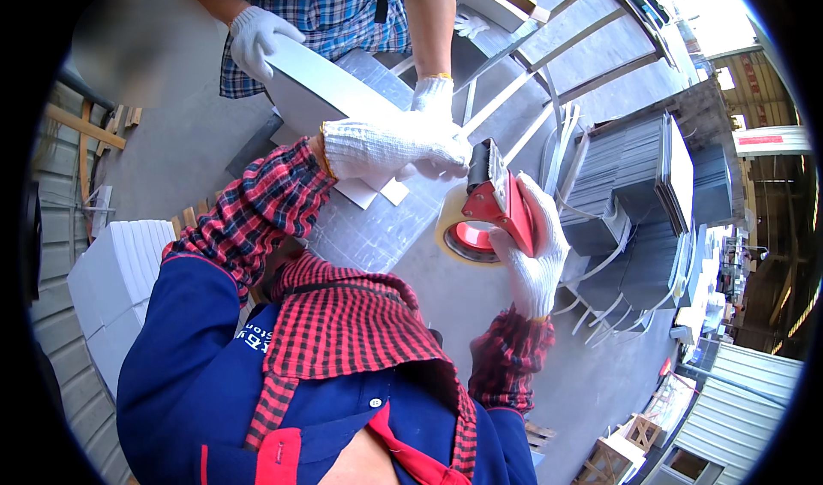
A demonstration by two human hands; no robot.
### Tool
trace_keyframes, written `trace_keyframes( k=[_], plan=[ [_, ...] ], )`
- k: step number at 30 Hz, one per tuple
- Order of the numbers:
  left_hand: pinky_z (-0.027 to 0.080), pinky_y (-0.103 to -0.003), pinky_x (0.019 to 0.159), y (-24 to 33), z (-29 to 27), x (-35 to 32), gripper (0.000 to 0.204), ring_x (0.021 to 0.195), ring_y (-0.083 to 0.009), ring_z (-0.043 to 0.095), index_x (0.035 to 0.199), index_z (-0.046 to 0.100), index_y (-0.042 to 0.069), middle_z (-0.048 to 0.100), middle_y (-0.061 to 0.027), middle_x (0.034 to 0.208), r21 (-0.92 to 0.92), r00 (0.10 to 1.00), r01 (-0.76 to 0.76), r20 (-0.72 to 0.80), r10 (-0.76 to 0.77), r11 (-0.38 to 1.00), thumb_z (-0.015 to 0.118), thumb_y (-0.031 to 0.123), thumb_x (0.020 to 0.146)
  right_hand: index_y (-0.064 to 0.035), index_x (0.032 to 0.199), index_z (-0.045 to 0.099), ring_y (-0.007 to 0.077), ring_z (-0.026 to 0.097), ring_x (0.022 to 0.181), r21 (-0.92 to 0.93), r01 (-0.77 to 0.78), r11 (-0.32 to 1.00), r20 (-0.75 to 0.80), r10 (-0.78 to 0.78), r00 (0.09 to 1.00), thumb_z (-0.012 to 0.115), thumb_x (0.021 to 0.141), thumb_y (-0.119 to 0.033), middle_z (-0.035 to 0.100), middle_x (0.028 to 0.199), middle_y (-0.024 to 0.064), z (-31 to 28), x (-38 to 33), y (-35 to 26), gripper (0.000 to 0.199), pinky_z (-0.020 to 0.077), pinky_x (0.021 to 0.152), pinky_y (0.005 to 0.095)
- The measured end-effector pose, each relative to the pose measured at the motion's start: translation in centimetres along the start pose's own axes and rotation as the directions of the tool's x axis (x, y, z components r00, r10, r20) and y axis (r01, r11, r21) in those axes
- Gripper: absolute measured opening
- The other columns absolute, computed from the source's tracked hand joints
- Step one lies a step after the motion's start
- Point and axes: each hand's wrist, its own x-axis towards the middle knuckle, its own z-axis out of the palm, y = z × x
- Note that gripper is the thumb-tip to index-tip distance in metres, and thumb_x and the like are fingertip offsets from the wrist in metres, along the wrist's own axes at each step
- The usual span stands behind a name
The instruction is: The person places white foam sheets between gray rectangular panels on a workbench, then uses a handheld tape dispenser to apply clear tape along the edges. The person repeats this process for several units, stacking the finished packages on a nearby pallet.
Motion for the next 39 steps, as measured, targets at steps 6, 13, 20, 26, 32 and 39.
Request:
trace_keyframes(
  k=[6,13,20,26,32,39],
  plan=[
    [0.043,-0.02,0.059,8.9,10.2,-6.3,0.032,0.066,-0.0092,0.051,0.097,0.062,0.01,0.055,0.001,0.077,-0.455,0.951,-0.084,-0.303,-0.066,0.887,0.053,0.041,0.1,-0.0042,0.127,0.061,0.0291,0.062,0.109,-0.237,0.262,0.935,0.035,-0.261,0.965,0.08,0.073,-0.018,0.064,0.117,0.0146,0.6,0.6,-0.8,0.059,0.0498,0.095,0.0391],
    [0.037,-0.022,0.053,8.8,12.6,-7.6,0.021,0.064,-0.0091,0.047,0.102,0.055,0.01,0.05,0.0016,0.076,-0.519,0.855,-0.367,-0.516,0.059,0.772,0.054,0.031,0.102,-0.005,0.127,0.062,0.0307,0.063,0.108,-0.306,0.392,0.868,0.1,-0.38,0.92,0.082,0.073,-0.016,0.064,0.116,0.0153,2.4,1.7,-2.9,0.058,0.0513,0.092,0.0405],
    [0.051,-0.026,0.078,11.0,13.6,-12.8,0.031,0.091,-0.01,0.06,0.114,0.055,0.007,0.059,-0.004,0.099,-0.03,0.532,-0.194,-0.843,0.08,0.981,0.067,0.029,0.096,-0.0067,0.13,0.06,0.0304,0.059,0.106,-0.325,0.446,0.834,0.386,-0.313,0.868,0.083,0.068,-0.016,0.059,0.118,0.0158,3.1,3.3,-5.8,0.066,0.0493,0.089,0.0401],
    [0.051,-0.026,0.089,13.1,10.5,-23.1,0.031,0.095,-0.0143,0.062,0.123,0.051,0.01,0.063,-0.0043,0.098,0.254,0.269,0.075,-0.936,0.226,0.964,0.061,0.015,0.095,-0.0086,0.124,0.065,0.0317,0.063,0.097,-0.43,0.545,0.719,0.507,-0.308,0.805,0.08,0.068,-0.01,0.062,0.107,0.0172,3.6,5.1,-8.6,0.058,0.0539,0.081,0.0404],
    [0.052,-0.037,0.09,12.0,4.2,-31.2,0.027,0.103,-0.0232,0.062,0.121,0.054,0.013,0.062,-0.0088,0.111,0.352,0.054,0.509,-0.924,0.379,0.786,0.06,0.022,0.097,-0.0097,0.116,0.069,0.0333,0.066,0.087,-0.397,0.605,0.69,0.481,-0.405,0.778,0.079,0.067,-0.005,0.06,0.099,0.0161,11.4,8.5,-11.0,0.05,0.0549,0.069,0.0382],
    [0.051,-0.044,0.089,6.4,-2.4,-32.8,0.023,0.102,-0.0351,0.066,0.119,0.054,0.018,0.068,-0.0144,0.107,0.17,0.033,0.725,-0.977,0.212,0.668,0.053,0.026,0.098,-0.0134,0.126,0.062,0.0318,0.069,0.086,-0.58,0.653,0.487,0.634,-0.235,0.737,0.073,0.075,-0.018,0.063,0.102,0.0172,18.3,12.1,-11.6,0.052,0.0579,0.067,0.0393]
  ],
)
